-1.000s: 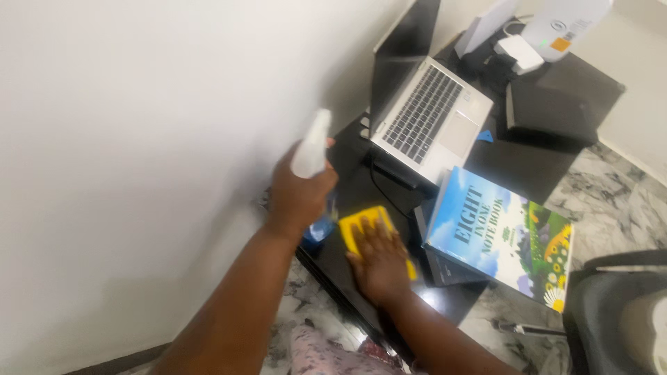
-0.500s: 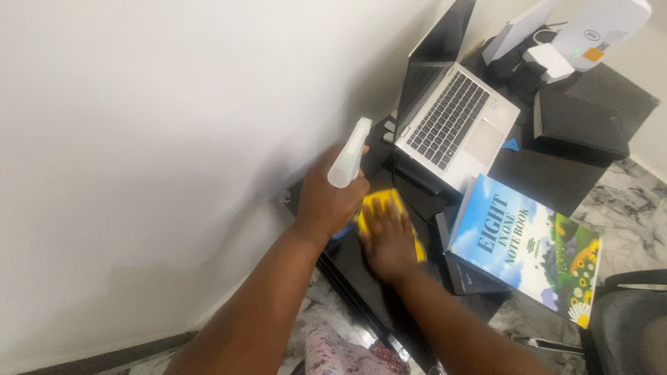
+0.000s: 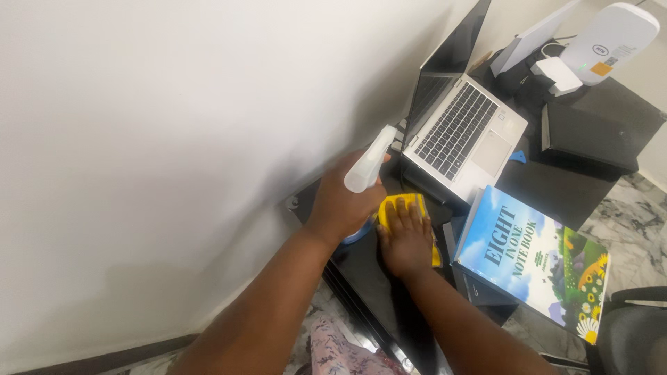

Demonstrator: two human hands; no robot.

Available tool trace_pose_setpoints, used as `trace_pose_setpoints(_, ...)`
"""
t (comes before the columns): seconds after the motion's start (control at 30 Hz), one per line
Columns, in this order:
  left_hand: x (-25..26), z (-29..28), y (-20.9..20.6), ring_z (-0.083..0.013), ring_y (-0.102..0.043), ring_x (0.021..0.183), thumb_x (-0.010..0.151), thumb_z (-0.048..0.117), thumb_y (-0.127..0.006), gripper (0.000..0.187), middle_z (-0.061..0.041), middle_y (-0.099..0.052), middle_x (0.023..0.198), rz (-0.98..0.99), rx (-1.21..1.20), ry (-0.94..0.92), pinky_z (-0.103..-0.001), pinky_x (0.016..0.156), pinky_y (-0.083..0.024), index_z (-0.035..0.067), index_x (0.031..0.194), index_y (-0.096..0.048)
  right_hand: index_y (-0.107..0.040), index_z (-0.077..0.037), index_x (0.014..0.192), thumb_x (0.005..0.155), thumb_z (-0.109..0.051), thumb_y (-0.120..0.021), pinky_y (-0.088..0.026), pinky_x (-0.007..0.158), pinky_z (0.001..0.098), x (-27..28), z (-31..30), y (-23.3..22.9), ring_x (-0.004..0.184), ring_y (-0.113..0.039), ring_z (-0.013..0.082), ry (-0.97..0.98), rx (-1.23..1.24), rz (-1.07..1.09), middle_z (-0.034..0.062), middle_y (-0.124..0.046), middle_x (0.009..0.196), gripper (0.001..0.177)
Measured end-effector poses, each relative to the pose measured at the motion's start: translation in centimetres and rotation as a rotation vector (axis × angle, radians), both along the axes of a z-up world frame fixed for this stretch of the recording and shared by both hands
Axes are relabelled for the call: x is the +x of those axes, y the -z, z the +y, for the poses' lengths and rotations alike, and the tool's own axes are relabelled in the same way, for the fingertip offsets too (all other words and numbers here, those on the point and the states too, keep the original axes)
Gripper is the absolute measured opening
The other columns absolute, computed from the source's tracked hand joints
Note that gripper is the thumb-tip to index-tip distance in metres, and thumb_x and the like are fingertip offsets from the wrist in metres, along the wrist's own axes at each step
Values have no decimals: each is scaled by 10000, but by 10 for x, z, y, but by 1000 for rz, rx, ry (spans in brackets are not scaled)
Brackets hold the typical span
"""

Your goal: The person rinses and wrings out a cloth in a bucket, sprays a surface with a liquid cleaner from a bottle, and wipes down a desk and objects including a book and a laptop.

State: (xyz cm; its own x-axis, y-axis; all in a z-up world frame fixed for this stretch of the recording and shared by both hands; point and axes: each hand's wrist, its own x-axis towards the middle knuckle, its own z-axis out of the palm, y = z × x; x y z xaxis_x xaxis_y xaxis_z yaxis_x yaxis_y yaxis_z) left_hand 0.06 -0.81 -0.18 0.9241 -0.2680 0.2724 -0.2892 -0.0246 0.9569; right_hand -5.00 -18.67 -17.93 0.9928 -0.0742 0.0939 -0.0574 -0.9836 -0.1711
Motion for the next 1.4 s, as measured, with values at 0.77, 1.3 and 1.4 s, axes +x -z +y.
trace_pose_setpoints(0.77, 0, -37, 18, -173, -655, 773, 815, 56, -651, 382, -60, -656, 844, -62, -5, 103, -313, 752, -547, 63, 1194, -702, -448, -84, 1486, 980, -376, -499, -101, 1212, 539, -118, 3, -34, 1520, -198, 359, -71, 77, 173, 168, -327, 1612, 587)
trace_pose_setpoints(1.3, -13, -41, 11, -166, -678, 799, 827, 83, -678, 365, -58, -680, 904, -308, 69, -7, -316, 764, -559, 66, 1190, -711, -436, -116, 1515, 983, -433, -532, -120, 1211, 547, -88, -7, -16, 1523, -235, 349, -136, 109, 36, 145, -329, 1627, 627)
trace_pose_setpoints(1.4, -18, -30, 13, -156, -663, 739, 787, 82, -684, 362, -40, -676, 838, -77, 68, -33, -318, 705, -550, 78, 1147, -715, -442, -130, 1512, 985, -434, -527, -105, 1221, 534, -110, -14, -21, 1529, -223, 332, -185, 124, 81, 129, -325, 1635, 615)
